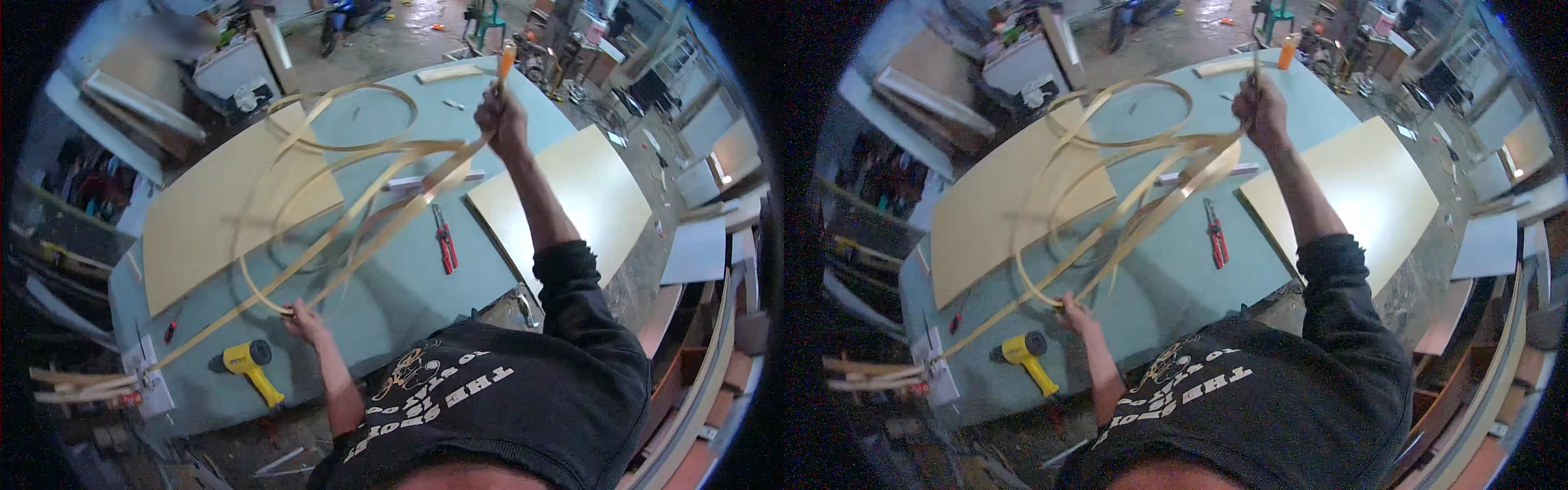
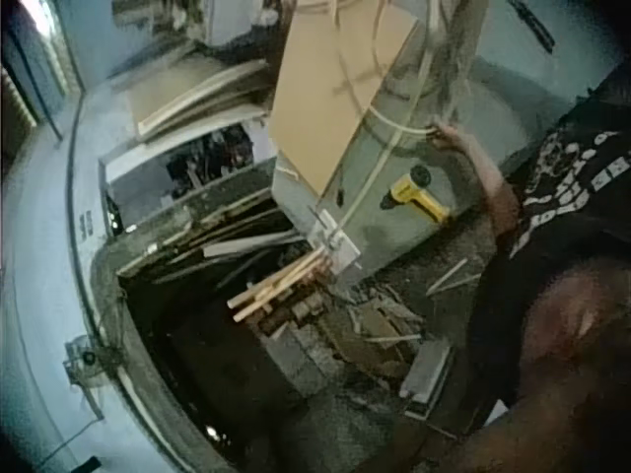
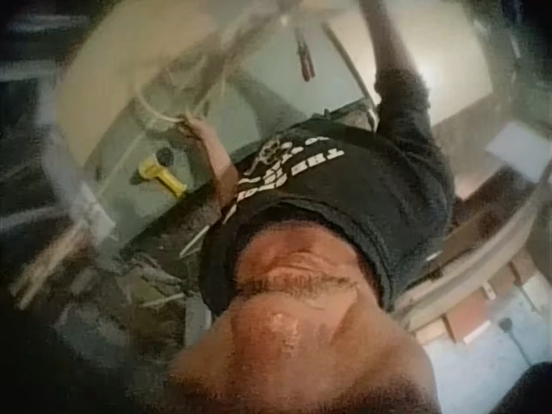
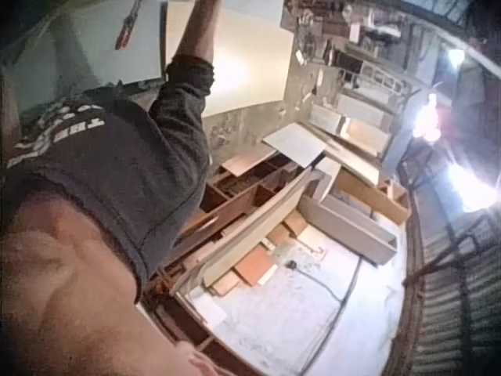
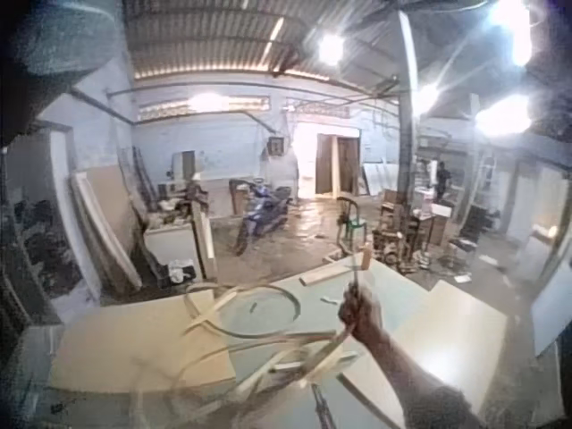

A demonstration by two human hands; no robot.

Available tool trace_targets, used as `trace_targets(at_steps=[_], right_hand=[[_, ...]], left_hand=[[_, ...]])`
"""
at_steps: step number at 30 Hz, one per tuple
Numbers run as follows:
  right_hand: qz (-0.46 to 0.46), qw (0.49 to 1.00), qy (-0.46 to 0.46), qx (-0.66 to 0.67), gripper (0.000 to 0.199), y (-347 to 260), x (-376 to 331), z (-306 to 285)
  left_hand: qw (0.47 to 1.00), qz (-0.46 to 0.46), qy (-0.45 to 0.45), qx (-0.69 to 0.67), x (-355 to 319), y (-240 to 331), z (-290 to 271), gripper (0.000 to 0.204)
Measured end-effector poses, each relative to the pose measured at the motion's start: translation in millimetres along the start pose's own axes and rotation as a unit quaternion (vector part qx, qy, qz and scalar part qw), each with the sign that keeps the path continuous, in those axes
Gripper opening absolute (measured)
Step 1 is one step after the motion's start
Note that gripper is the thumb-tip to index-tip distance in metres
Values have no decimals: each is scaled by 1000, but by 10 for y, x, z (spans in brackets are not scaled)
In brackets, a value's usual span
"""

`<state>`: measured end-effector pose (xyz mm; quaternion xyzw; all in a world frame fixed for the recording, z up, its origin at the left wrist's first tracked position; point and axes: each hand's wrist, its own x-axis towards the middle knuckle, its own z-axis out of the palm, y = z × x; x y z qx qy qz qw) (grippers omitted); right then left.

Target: The person applies adhesive from a bottle onto the surface of a flexible wood strip while holding a rectangular wood panel.

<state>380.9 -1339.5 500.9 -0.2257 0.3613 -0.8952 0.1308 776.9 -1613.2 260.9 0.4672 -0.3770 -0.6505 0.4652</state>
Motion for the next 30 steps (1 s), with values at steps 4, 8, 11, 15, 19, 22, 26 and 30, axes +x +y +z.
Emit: trace_targets(at_steps=[4,8,11,15,19,22,26,30], right_hand=[[-112,989,88,39,18,-522,411,-179],[-138,966,210,56,22,-916,652,-457],[-151,937,313,36,19,-1082,723,-844],[-141,920,350,102,19,-1134,864,-840],[-163,910,369,92,23,-1081,1079,-960],[-142,919,356,91,16,-880,1055,-929],[-127,951,260,112,22,-813,1002,-1116],[-134,953,225,155,33,-575,631,-527]], left_hand=[[998,18,-51,26,-91,210,220,23],[973,206,-91,56,71,359,429,25],[969,214,-109,61,-191,770,709,25],[963,223,-117,93,-25,1120,551,25],[973,202,-84,68,-203,1281,643,23],[980,172,-88,47,-200,1248,498,21],[979,157,-110,63,-310,1172,406,20],[979,146,-117,81,-150,947,-80,26]])
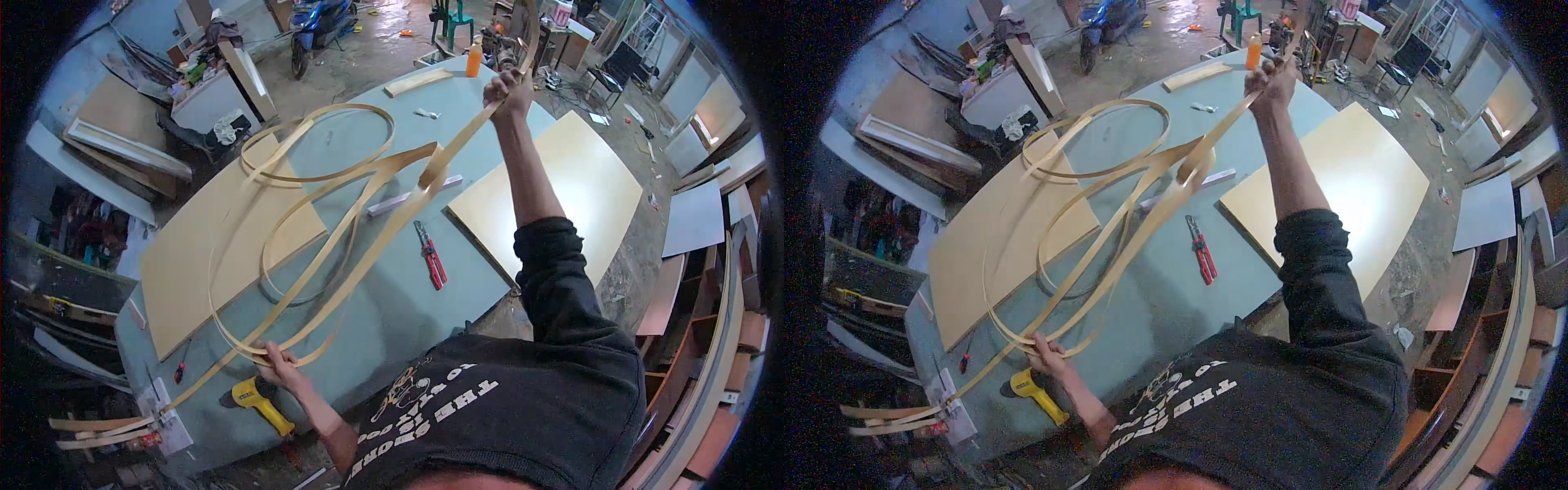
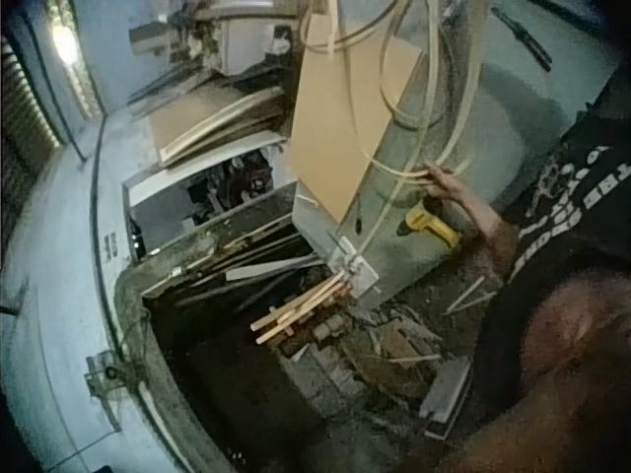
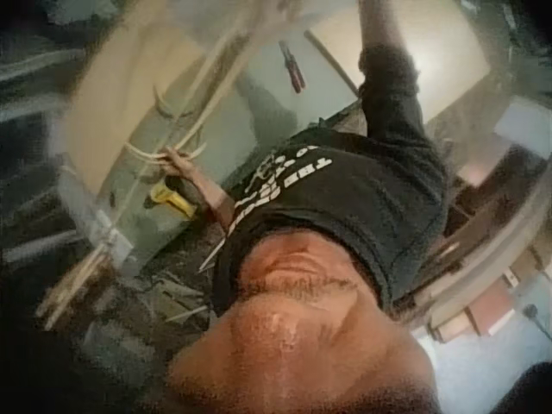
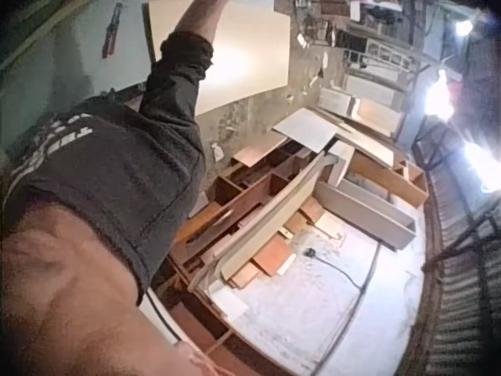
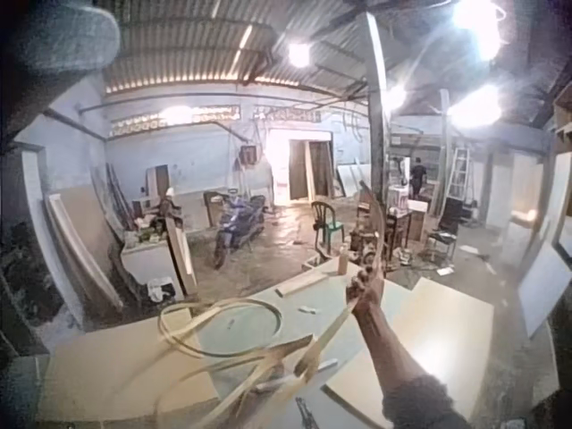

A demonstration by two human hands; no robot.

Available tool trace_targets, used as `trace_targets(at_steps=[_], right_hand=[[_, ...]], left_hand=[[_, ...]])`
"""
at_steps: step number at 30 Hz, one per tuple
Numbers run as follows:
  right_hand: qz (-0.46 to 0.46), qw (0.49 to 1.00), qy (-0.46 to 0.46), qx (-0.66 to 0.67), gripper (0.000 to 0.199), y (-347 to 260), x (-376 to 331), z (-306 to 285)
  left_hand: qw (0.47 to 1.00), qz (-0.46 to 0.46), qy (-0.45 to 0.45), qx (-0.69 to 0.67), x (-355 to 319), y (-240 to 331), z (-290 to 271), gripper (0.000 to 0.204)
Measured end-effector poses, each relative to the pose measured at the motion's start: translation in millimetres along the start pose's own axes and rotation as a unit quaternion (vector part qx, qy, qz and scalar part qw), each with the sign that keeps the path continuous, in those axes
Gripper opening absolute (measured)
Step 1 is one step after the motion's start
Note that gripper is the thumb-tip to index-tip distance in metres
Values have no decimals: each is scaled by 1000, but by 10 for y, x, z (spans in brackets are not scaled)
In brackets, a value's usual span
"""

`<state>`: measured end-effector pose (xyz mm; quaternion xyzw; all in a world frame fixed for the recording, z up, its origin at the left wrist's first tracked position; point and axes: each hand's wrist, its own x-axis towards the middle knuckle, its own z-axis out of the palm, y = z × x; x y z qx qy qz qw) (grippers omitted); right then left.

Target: The person applies adhesive from a bottle onto the surface of a flexible wood strip while holding a rectangular wood panel.

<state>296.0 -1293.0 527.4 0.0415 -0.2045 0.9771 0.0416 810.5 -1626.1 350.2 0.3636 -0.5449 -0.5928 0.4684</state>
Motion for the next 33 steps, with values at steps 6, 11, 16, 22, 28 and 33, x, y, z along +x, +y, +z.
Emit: trace_targets(at_steps=[6,11,16,22,28,33], right_hand=[[15,996,-66,62,36,11,-354,-162],[49,995,-44,81,32,180,-792,6],[80,988,-80,109,33,75,-1158,198],[153,956,-105,227,38,218,-1732,432],[157,947,-123,251,42,31,-2338,166],[40,997,-17,66,45,-270,-2565,-243]], left_hand=[[990,-51,-45,120,-188,-348,-366,52],[957,-64,-28,281,-218,-713,-754,77],[925,20,127,357,-235,-99,-601,95],[919,191,-239,248,-348,563,292,68],[765,123,-568,279,-1000,376,2061,57],[762,71,-600,235,-1188,-174,2193,31]])
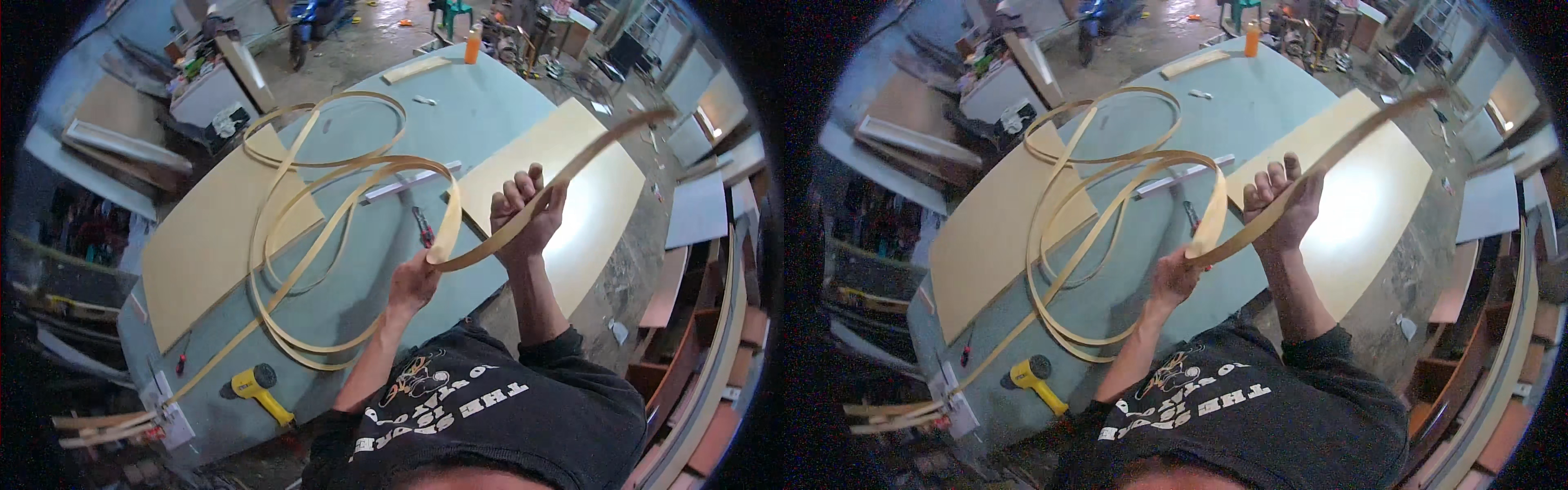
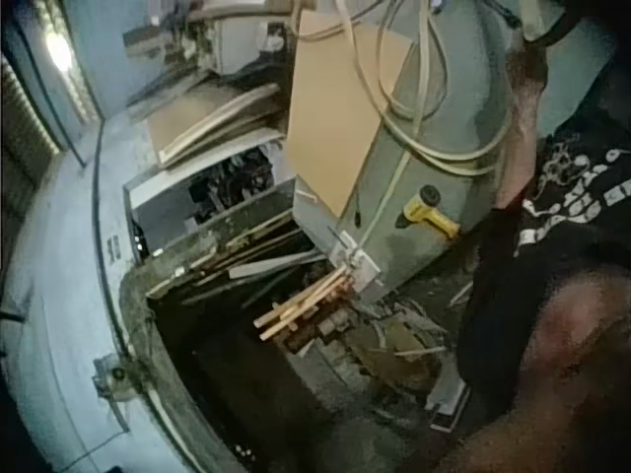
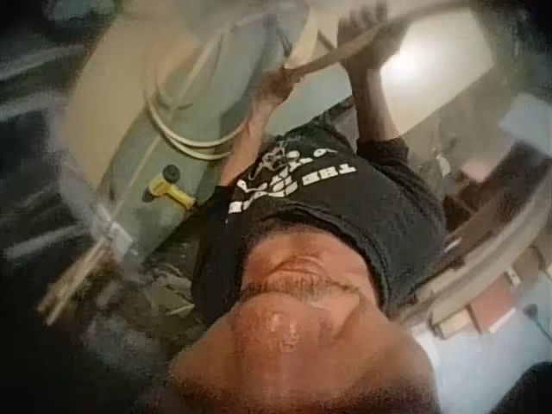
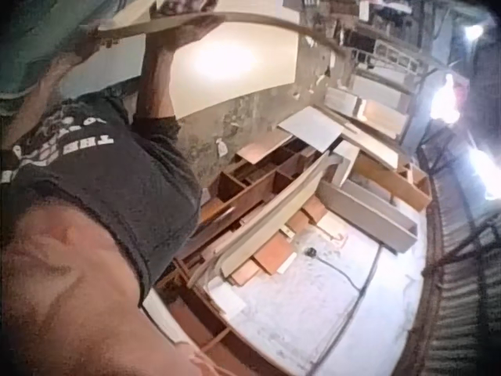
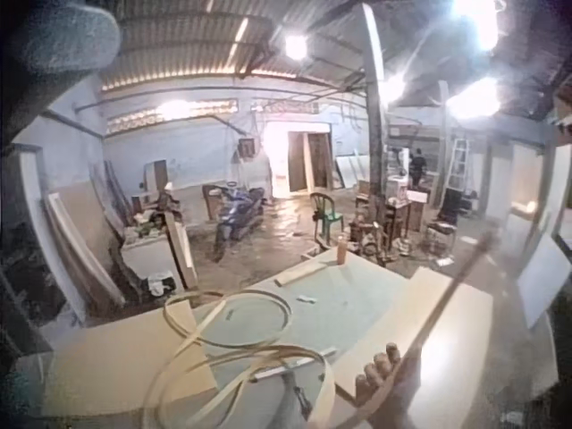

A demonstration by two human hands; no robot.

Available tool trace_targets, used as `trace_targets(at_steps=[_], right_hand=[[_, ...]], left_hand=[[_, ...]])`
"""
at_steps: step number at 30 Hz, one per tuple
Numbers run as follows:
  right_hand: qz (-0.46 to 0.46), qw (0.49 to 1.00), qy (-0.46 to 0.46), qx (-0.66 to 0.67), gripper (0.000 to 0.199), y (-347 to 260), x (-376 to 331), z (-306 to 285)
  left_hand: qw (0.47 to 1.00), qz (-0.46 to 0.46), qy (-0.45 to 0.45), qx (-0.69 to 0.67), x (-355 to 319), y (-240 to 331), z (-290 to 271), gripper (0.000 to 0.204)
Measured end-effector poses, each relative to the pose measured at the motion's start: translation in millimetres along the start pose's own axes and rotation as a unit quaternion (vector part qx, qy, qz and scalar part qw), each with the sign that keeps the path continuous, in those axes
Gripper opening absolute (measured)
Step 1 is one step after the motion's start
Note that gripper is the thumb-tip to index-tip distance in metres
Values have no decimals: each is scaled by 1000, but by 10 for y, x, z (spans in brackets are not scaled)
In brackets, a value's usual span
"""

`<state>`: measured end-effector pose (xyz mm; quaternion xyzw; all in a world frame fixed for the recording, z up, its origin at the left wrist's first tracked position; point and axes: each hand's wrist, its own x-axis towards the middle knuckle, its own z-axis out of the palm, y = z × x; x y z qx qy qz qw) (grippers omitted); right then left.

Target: The person applies adhesive from a bottle onto the surface of a flexible wood strip while holding a rectangular wood panel.

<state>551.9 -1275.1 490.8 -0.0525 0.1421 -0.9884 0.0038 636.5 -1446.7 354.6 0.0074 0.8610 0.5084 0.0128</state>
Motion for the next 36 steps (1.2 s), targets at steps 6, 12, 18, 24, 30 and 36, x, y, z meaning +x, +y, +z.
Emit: trace_targets(at_steps=[6,12,18,24,30,36], right_hand=[[21,992,49,-110,50,176,-571,-589],[18,978,194,-80,48,103,-356,-848],[50,964,245,-86,47,168,-60,-774],[96,958,250,-106,43,101,384,-696],[-111,942,162,-271,41,-77,1099,-971],[-222,912,279,-201,39,-1992,2190,-957]], left_hand=[[976,112,69,171,-30,16,119,24],[990,23,11,137,-314,149,74,31],[997,10,22,67,-368,287,-73,36],[999,-7,9,35,-379,492,-218,41],[998,-47,42,-9,-381,456,-269,38],[980,-145,109,86,-1213,-263,-916,34]])
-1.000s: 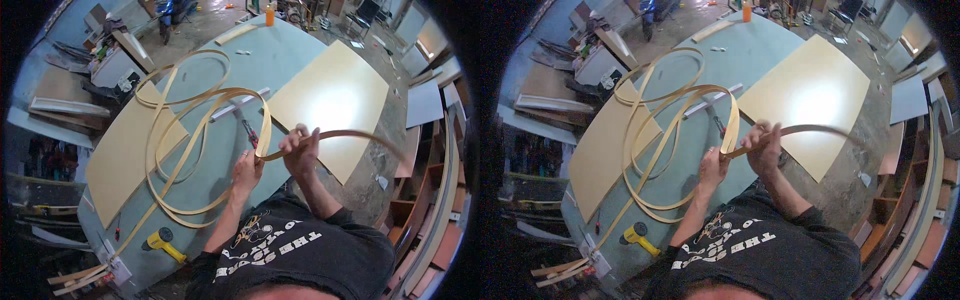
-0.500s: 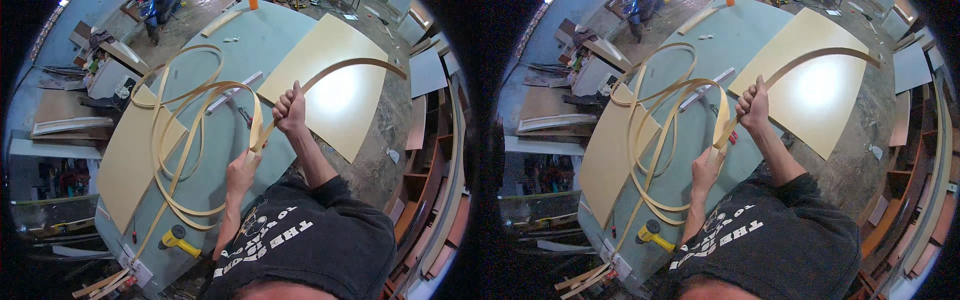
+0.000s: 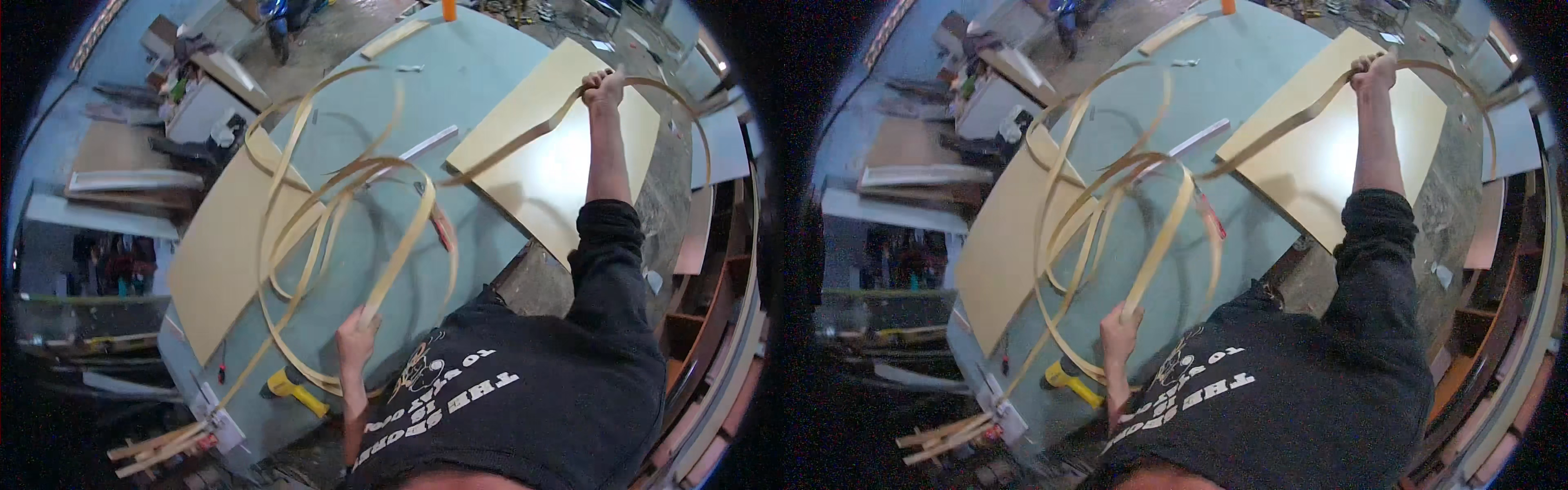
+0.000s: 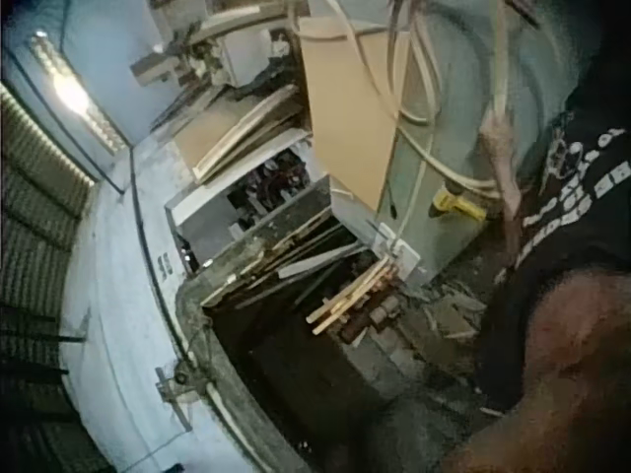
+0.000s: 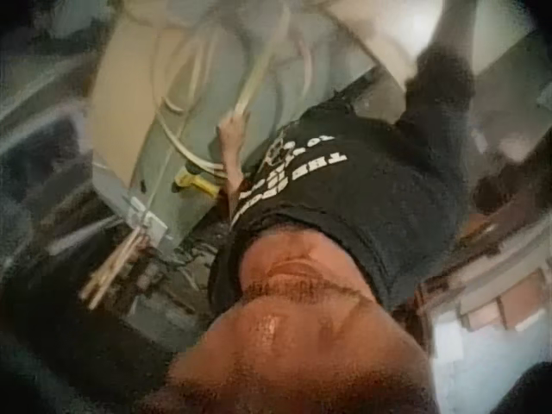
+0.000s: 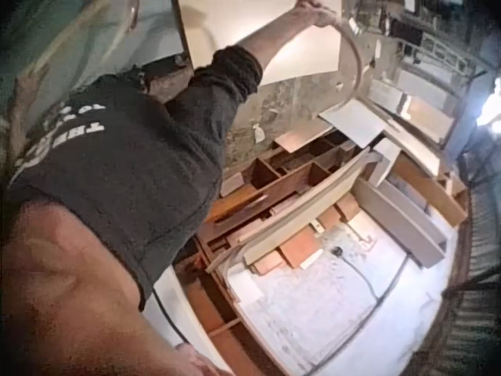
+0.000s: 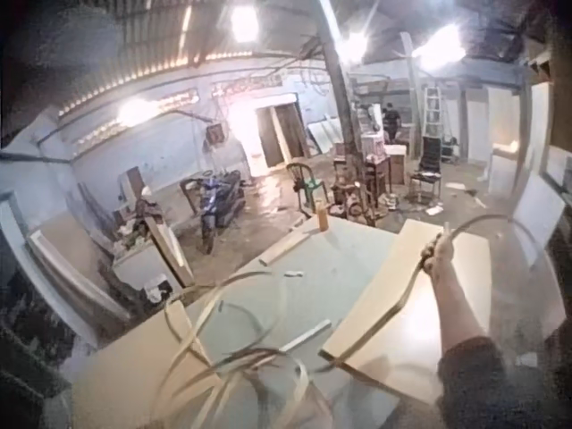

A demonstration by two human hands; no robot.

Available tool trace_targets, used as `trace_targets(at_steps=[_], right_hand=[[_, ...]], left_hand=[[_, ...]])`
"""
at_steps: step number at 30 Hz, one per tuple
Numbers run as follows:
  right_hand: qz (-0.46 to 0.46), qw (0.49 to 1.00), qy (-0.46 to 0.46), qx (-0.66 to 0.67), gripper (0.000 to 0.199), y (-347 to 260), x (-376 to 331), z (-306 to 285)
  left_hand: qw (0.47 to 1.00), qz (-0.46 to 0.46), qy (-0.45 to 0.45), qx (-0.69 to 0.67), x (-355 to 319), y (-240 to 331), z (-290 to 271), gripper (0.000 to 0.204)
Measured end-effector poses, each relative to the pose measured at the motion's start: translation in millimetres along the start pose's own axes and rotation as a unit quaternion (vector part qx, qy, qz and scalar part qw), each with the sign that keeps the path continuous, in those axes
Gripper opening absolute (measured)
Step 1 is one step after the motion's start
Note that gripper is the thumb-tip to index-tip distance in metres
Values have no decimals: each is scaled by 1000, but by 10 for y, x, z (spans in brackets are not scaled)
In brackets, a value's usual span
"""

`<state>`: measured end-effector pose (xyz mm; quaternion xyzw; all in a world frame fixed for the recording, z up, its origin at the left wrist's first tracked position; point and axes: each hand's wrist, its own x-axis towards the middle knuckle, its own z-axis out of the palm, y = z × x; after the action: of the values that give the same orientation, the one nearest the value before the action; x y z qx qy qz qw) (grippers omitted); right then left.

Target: The person applies adhesive from a bottle onto the surface of a flexible wood strip while holding a rectangular wood panel.

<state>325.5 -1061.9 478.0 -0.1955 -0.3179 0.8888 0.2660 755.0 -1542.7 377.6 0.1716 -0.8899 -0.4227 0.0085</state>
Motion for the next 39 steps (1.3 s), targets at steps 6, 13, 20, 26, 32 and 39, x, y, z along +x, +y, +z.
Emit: trace_targets(at_steps=[6,13,20,26,32,39], right_hand=[[37,996,-50,-66,40,124,452,-22],[84,996,-6,-42,35,464,709,-169],[120,987,88,-69,32,624,678,70],[123,973,183,-63,32,593,1052,241],[25,654,147,-742,30,586,1426,154],[-113,642,29,-758,37,-976,2293,-207]], left_hand=[[1000,13,19,-4,-80,-35,-383,45],[1000,-20,-4,23,-397,-251,-840,46],[998,0,54,10,-550,-662,-1392,40],[992,69,61,83,-570,-595,-1660,44],[979,81,96,158,-684,-823,-1957,31],[890,-75,425,147,-2126,-1677,-3274,38]])
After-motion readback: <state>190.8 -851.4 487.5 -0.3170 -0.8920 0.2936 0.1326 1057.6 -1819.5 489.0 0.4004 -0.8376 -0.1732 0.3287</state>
